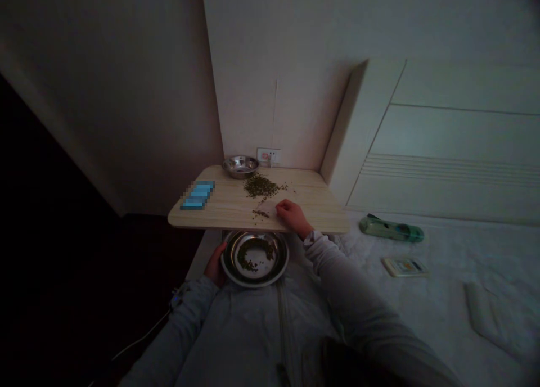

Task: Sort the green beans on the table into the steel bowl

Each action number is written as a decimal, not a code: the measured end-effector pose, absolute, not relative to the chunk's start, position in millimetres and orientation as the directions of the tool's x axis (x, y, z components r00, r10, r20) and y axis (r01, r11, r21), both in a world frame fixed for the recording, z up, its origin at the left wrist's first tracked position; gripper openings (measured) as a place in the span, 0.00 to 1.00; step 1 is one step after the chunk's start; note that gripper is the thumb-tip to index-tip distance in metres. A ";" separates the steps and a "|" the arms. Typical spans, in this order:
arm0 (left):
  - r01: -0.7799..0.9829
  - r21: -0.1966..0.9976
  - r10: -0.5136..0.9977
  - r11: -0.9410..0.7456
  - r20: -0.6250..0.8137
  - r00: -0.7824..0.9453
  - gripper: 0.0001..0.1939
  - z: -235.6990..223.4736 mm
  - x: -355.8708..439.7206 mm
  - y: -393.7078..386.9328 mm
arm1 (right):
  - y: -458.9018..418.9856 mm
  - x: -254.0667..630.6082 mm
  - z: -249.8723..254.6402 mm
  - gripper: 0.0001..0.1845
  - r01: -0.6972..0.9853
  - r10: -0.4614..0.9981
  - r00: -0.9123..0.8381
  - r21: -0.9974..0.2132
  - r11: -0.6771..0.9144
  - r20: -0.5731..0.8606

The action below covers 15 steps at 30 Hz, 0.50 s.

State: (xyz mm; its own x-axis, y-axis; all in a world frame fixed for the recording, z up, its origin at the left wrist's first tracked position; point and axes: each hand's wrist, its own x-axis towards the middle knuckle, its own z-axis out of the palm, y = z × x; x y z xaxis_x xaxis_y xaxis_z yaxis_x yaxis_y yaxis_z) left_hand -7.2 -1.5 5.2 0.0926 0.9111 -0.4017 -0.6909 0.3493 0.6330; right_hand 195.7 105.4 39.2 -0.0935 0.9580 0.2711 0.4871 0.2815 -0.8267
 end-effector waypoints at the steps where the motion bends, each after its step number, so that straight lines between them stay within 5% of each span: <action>1: -0.690 0.631 0.910 0.355 -0.401 0.101 0.15 4.7 -7.5 -1.3 | 105.5 195.7 38.8 0.07 0.481 0.958 -0.103 -0.830 0.282 0.266; 15: -0.679 0.647 0.917 0.346 -0.385 0.100 0.15 4.0 -7.2 -0.6 | 102.8 195.6 40.6 0.08 0.468 0.962 -0.143 -0.841 0.273 0.232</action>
State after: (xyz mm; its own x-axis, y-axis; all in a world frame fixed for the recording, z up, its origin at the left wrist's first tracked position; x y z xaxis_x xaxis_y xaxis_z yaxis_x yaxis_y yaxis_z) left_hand -7.2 -0.6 4.0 0.1002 0.9175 -0.3849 -0.6793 0.3458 0.6473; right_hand 195.6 102.8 40.6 -0.1428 0.9621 0.2325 0.4680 0.2726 -0.8407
